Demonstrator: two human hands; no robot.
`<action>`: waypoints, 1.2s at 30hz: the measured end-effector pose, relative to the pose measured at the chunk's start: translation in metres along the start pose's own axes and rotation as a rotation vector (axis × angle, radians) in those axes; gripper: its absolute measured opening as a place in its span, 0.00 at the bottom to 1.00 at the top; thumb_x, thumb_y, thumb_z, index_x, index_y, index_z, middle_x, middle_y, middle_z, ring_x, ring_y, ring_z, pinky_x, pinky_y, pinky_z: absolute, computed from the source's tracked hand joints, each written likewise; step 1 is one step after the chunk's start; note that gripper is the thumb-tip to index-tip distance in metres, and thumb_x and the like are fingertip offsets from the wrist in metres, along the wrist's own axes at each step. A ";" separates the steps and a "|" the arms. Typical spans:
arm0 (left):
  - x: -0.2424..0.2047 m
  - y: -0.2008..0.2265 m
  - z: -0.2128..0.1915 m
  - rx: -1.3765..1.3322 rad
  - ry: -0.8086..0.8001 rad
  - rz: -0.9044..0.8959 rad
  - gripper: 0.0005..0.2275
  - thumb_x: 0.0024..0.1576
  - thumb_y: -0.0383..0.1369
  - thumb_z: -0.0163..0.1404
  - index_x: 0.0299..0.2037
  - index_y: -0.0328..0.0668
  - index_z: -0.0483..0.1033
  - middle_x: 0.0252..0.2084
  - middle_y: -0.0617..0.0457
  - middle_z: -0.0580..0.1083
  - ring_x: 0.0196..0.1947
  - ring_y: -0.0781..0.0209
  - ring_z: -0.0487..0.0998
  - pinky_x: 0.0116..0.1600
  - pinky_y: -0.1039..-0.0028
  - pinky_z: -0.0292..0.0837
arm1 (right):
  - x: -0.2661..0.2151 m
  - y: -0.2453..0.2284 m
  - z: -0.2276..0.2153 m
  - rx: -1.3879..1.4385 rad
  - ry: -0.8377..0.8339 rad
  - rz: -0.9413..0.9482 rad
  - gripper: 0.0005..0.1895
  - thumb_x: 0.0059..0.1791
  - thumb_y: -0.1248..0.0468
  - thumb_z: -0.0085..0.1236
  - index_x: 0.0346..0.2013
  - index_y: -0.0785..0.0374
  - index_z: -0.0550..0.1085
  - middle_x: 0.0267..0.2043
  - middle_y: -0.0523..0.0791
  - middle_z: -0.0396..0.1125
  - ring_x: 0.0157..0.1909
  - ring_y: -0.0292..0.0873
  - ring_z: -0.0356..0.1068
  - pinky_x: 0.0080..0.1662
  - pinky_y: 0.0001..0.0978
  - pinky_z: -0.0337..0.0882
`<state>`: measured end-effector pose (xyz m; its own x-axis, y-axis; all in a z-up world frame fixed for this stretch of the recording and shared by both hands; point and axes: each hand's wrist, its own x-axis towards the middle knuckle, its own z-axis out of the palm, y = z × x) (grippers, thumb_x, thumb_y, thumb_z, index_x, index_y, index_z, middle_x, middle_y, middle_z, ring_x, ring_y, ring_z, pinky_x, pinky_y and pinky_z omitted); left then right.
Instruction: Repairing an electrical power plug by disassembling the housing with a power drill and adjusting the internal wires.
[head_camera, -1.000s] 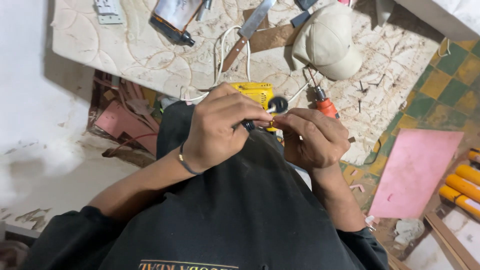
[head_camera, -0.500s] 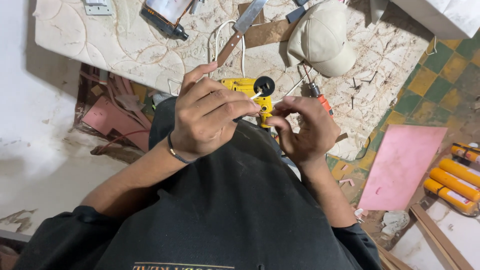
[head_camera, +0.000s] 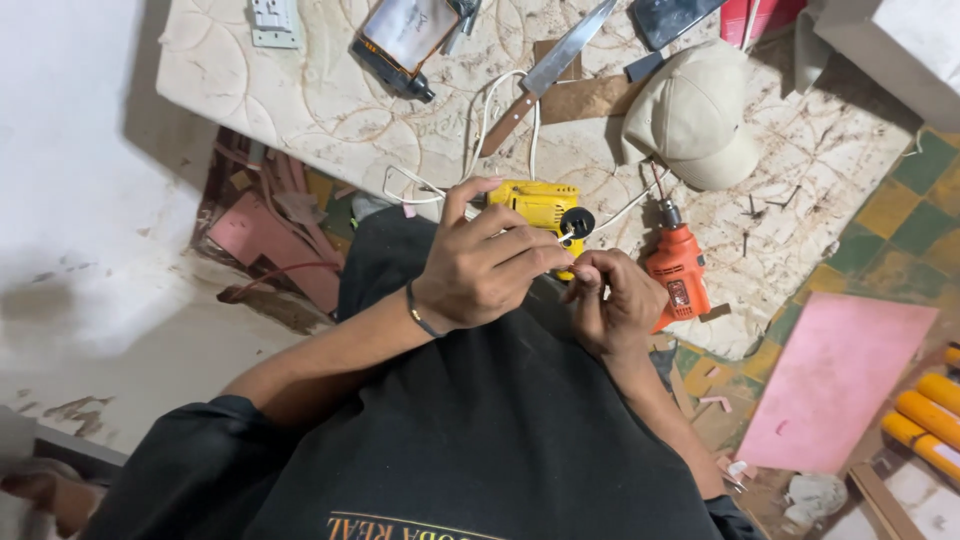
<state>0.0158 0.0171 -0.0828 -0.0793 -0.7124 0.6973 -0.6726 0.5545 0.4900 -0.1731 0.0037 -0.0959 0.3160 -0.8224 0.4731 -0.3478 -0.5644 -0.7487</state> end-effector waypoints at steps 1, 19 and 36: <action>-0.004 0.001 0.003 -0.007 -0.013 -0.016 0.02 0.60 0.31 0.57 0.36 0.53 0.81 0.34 0.63 0.77 0.34 0.65 0.72 0.65 0.52 0.60 | -0.003 -0.001 0.000 0.069 -0.007 0.063 0.21 0.58 0.62 0.51 0.20 0.61 0.72 0.14 0.43 0.65 0.16 0.50 0.68 0.22 0.37 0.69; -0.008 0.002 0.016 -0.352 -0.221 -0.398 0.03 0.56 0.28 0.58 0.38 0.46 0.80 0.31 0.50 0.79 0.32 0.45 0.81 0.44 0.57 0.79 | -0.001 0.028 -0.005 0.125 0.028 0.048 0.17 0.55 0.58 0.59 0.31 0.72 0.77 0.30 0.52 0.75 0.34 0.55 0.77 0.37 0.41 0.75; -0.027 -0.010 0.051 -0.339 -0.610 -0.484 0.02 0.52 0.31 0.55 0.30 0.54 0.78 0.29 0.52 0.80 0.36 0.42 0.82 0.42 0.55 0.77 | -0.055 0.069 -0.021 0.193 -0.076 0.363 0.20 0.60 0.60 0.53 0.26 0.67 0.73 0.24 0.49 0.70 0.27 0.46 0.69 0.35 0.36 0.70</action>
<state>-0.0126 0.0088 -0.1333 -0.2881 -0.9575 0.0139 -0.4855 0.1586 0.8597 -0.2326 0.0081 -0.1642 0.2704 -0.9537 0.1317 -0.2789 -0.2085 -0.9374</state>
